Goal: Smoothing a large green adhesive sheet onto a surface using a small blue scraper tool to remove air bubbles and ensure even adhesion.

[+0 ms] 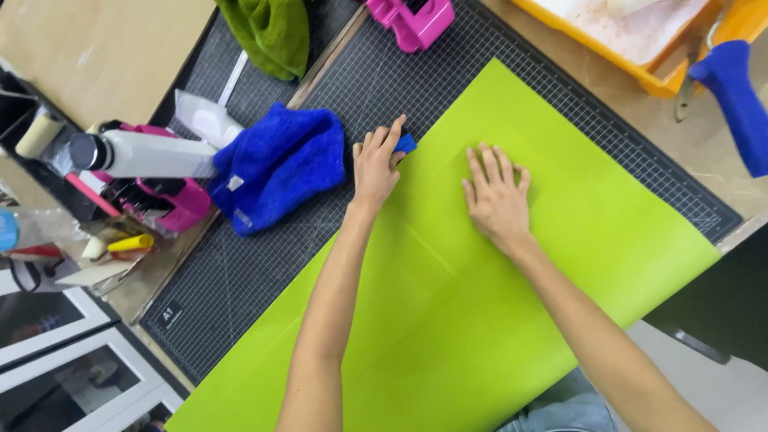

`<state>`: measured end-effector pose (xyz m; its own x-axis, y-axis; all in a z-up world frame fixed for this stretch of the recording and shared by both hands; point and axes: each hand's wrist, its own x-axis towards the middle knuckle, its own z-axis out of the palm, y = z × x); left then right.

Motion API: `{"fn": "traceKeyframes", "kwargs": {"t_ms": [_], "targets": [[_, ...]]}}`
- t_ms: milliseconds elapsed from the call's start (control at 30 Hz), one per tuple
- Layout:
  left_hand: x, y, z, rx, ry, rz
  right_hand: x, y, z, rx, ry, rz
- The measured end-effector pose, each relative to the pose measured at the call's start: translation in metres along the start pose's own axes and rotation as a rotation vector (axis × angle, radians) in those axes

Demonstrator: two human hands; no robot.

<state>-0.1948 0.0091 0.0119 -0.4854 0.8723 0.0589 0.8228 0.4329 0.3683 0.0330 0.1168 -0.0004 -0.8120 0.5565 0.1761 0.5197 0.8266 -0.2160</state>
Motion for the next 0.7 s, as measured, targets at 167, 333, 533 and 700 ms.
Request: {"fn": "traceKeyframes", "kwargs": {"t_ms": [167, 333, 533, 700], "targets": [[-0.038, -0.022, -0.01, 0.035, 0.032, 0.015, -0.002, -0.003, 0.0, -0.018, 0.016, -0.017], [-0.054, -0.033, -0.012, 0.067, 0.046, 0.074, -0.001, -0.001, 0.002, -0.024, 0.027, -0.02], [-0.041, -0.017, -0.021, 0.052, 0.051, 0.16, 0.001, -0.002, 0.001, -0.003, 0.005, 0.007], [0.024, 0.021, 0.004, 0.061, -0.002, 0.39, 0.001, -0.004, -0.006, -0.007, -0.03, 0.026]]}}
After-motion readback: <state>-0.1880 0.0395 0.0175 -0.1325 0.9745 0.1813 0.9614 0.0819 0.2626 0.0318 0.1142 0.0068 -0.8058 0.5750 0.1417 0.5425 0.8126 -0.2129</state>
